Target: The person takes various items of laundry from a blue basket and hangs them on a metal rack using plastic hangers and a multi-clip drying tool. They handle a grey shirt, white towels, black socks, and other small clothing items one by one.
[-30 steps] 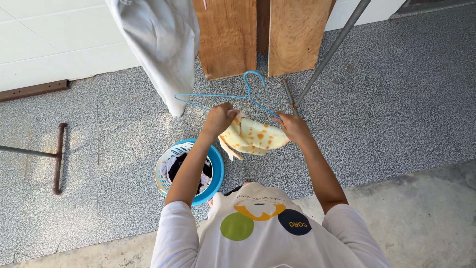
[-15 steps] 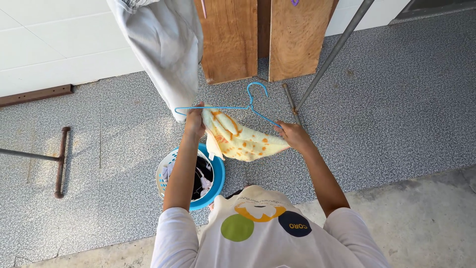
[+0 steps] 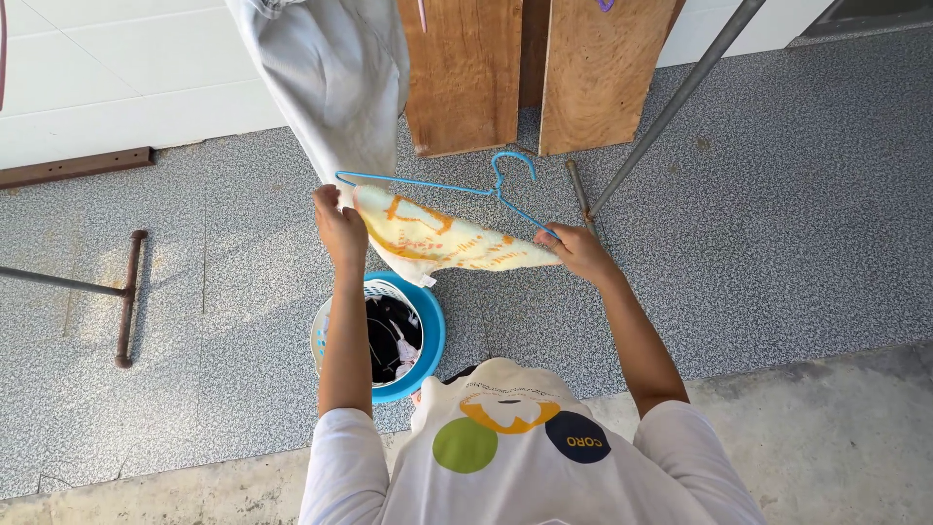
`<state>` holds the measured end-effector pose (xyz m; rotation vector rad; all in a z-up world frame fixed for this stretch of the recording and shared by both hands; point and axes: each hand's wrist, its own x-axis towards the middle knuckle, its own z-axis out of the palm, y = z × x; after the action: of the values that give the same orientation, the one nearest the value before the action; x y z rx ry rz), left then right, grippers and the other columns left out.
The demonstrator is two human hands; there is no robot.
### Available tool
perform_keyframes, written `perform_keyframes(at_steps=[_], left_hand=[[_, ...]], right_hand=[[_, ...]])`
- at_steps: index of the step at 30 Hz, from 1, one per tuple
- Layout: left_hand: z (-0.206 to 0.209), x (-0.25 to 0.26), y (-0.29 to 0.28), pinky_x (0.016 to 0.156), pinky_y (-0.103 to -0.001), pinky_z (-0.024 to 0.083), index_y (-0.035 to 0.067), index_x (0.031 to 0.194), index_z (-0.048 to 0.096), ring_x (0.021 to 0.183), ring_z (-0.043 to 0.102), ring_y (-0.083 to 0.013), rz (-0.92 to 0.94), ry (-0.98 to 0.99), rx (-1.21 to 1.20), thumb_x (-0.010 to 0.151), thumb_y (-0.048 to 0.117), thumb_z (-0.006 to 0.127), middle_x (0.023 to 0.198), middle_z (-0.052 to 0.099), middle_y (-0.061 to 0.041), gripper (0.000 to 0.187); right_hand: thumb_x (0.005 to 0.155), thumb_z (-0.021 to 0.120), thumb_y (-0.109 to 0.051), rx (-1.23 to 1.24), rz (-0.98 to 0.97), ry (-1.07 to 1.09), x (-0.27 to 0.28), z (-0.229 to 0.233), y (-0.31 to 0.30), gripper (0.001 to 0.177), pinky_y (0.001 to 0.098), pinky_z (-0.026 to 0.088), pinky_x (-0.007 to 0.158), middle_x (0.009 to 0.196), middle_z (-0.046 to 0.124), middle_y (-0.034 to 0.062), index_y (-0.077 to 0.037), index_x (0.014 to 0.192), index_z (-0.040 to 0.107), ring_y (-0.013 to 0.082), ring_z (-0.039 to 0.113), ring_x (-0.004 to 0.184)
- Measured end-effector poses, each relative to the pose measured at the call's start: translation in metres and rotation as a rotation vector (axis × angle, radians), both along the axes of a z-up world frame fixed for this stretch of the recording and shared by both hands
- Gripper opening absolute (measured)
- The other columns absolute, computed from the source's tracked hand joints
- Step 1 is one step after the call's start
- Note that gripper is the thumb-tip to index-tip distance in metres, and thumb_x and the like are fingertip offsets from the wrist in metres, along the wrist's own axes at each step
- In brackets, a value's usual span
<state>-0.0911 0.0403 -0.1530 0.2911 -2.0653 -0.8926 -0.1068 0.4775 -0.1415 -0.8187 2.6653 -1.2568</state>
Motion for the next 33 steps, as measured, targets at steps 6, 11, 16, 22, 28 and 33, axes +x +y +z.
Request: perform_keyframes(at_steps=[6, 11, 16, 22, 28, 33], left_hand=[[-0.013, 0.057, 0.122, 0.085, -0.045, 0.052, 0.005, 0.106, 0.064, 0.096, 0.063, -0.0339, -0.484, -0.043, -0.291, 0.083, 0.013, 0.079, 0.103, 0.065, -0.011, 0.028], [-0.042, 0.070, 0.207, 0.075, -0.043, 0.050, 0.003, 0.103, 0.070, 0.086, 0.063, -0.0287, -0.615, -0.117, -0.365, 0.080, 0.032, 0.082, 0.095, 0.067, -0.009, 0.040], [-0.063, 0.053, 0.208, 0.076, -0.043, 0.050, 0.009, 0.098, 0.068, 0.088, 0.065, -0.0274, -0.486, -0.199, -0.349, 0.092, 0.018, 0.072, 0.093, 0.068, -0.007, 0.012], [-0.072, 0.045, 0.194, 0.084, -0.048, 0.052, 0.004, 0.108, 0.057, 0.086, 0.067, -0.0338, -0.621, -0.119, -0.234, 0.100, 0.012, 0.065, 0.094, 0.068, -0.014, 0.014], [-0.084, 0.018, 0.214, 0.066, -0.039, 0.056, -0.003, 0.095, 0.065, 0.071, 0.072, -0.0275, -0.642, -0.426, 0.418, 0.093, 0.010, 0.066, 0.082, 0.073, -0.018, 0.013], [-0.086, 0.005, 0.211, 0.079, -0.036, 0.055, -0.003, 0.104, 0.071, 0.087, 0.071, -0.0273, -0.956, -0.498, 0.482, 0.099, 0.006, 0.060, 0.093, 0.076, -0.019, 0.015]], right_hand=[[0.103, 0.060, -0.031, -0.003, 0.024, 0.002, -0.001, 0.018, -0.039, 0.032, 0.0361, 0.055, 0.070, 0.088, 0.073, 0.0114, -0.001, 0.108, 0.070, 0.0226, 0.072, 0.077], [0.106, 0.056, -0.030, -0.130, 0.100, -0.003, -0.004, 0.009, -0.068, 0.031, 0.0349, 0.055, 0.081, 0.101, 0.070, 0.0123, -0.001, 0.113, 0.066, 0.0223, 0.070, 0.092], [0.106, 0.055, -0.029, -0.139, 0.074, -0.101, 0.000, 0.006, -0.085, 0.030, 0.0345, 0.055, 0.082, 0.103, 0.068, 0.0104, -0.003, 0.115, 0.065, 0.0219, 0.070, 0.094], [0.105, 0.057, -0.028, -0.080, 0.057, -0.001, -0.001, 0.009, -0.085, 0.029, 0.0364, 0.054, 0.087, 0.108, 0.065, 0.0105, -0.003, 0.116, 0.067, 0.0240, 0.069, 0.099], [0.104, 0.056, -0.027, -0.049, 0.075, 0.005, -0.001, 0.005, -0.091, 0.034, 0.0375, 0.052, 0.096, 0.123, 0.062, 0.0110, -0.001, 0.124, 0.065, 0.0254, 0.065, 0.111], [0.103, 0.059, -0.025, -0.073, 0.102, 0.122, -0.005, -0.002, -0.084, 0.031, 0.0382, 0.050, 0.098, 0.127, 0.061, 0.0113, -0.002, 0.119, 0.071, 0.0269, 0.063, 0.116]])
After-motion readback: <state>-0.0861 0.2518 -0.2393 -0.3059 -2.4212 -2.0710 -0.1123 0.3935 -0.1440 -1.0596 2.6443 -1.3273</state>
